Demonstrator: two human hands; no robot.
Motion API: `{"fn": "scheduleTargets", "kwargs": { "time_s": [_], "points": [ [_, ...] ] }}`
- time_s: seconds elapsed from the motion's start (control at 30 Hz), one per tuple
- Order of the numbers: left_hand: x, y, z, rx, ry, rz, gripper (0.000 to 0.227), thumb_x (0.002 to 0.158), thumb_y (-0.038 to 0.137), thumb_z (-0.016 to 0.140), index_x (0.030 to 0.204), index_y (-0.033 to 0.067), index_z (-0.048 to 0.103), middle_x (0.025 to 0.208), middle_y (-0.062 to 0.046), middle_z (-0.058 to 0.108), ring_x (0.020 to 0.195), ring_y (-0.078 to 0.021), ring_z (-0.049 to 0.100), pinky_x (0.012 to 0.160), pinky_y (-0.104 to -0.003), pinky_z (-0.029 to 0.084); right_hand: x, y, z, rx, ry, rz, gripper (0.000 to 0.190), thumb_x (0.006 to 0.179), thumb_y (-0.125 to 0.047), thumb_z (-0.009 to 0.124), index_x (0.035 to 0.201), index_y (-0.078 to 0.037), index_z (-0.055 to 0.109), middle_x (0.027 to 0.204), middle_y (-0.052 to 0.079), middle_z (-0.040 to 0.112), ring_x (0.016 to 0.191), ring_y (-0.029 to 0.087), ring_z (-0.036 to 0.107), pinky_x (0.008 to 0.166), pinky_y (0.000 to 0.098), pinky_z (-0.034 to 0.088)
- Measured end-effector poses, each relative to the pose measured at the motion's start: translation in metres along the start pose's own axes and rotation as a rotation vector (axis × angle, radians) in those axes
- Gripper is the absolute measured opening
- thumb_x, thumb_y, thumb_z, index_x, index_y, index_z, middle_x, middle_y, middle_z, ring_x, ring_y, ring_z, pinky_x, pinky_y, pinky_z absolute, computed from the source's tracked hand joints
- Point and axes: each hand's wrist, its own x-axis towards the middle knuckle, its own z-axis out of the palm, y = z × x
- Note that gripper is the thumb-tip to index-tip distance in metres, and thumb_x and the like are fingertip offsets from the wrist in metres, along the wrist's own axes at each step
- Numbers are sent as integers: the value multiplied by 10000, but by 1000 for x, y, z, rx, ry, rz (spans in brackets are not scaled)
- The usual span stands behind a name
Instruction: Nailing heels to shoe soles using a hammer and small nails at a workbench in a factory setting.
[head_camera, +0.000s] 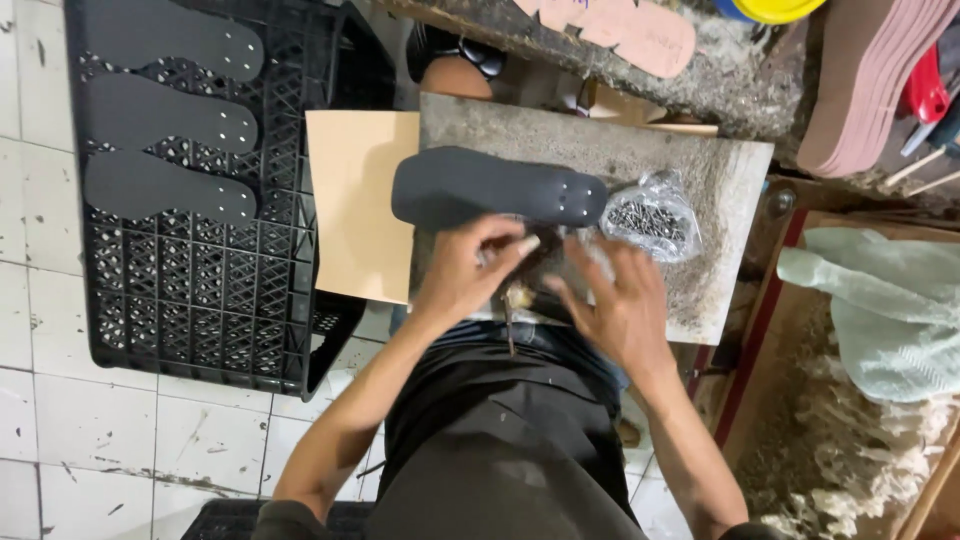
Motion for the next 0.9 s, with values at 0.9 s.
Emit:
{"fn": "scheduleTargets", "kwargs": {
  "time_s": [0.9],
  "points": [
    [-130,-116,-108,-970,1266,-675,204,747,175,703,827,158,516,648,96,467,600,-32,503,467,-140,364,114,-205,105,795,-797,-33,255,814,-95,569,1066,-119,594,923,151,637,816,324,631,654,396,522]
  ]
}}
